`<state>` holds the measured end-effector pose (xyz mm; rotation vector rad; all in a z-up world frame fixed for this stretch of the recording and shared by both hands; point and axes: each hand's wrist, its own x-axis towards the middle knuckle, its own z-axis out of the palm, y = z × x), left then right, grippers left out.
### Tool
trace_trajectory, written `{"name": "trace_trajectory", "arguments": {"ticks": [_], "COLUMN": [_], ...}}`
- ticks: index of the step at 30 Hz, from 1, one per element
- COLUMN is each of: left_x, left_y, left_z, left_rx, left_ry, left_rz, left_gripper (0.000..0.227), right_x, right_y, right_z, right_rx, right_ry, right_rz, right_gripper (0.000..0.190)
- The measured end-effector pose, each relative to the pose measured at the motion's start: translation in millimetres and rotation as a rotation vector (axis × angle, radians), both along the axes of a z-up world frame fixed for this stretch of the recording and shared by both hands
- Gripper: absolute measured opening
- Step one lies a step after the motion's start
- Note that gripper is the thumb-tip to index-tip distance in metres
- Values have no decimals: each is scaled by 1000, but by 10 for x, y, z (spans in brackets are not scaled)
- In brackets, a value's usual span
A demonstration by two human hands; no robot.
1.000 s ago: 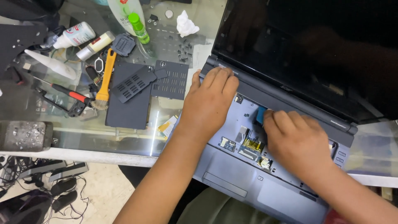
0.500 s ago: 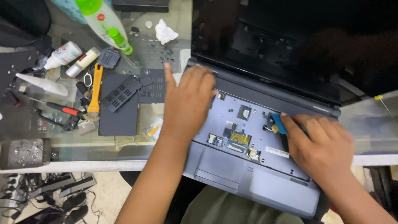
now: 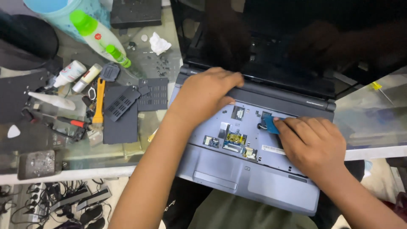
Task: The person uses a blue plastic card to pry open the casing of a disassembled laptop. They then use a yellow screwdriver to remove screws from the laptop's internal frame.
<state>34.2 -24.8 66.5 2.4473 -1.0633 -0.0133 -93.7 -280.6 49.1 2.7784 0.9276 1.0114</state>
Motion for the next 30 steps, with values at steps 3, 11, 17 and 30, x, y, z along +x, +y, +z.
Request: {"name": "trace_trajectory", "arguments": {"ticks": [3,11,17,30], "left_x": [20,-68,-121,-146], "left_y": [144,82,55,56], "left_z": [-261,-313,-351,-352], "left_rx": [-144,20,22,-5], "left_ry": [-69,-614,-734,-838], "left_rz": [-52,-142,-122,-21], "left_gripper": [29,36,40,31], "right_x": [-53,-161,-168,174], "right_y": [-55,-87,-97,214], "right_z": [47,64,50,32], "right_rx": [49,150,136,-200], "right_ry": [23,10,4,79], "right_rz": [-8,-59,-9,-6], "right_gripper": [2,4,5,15]}}
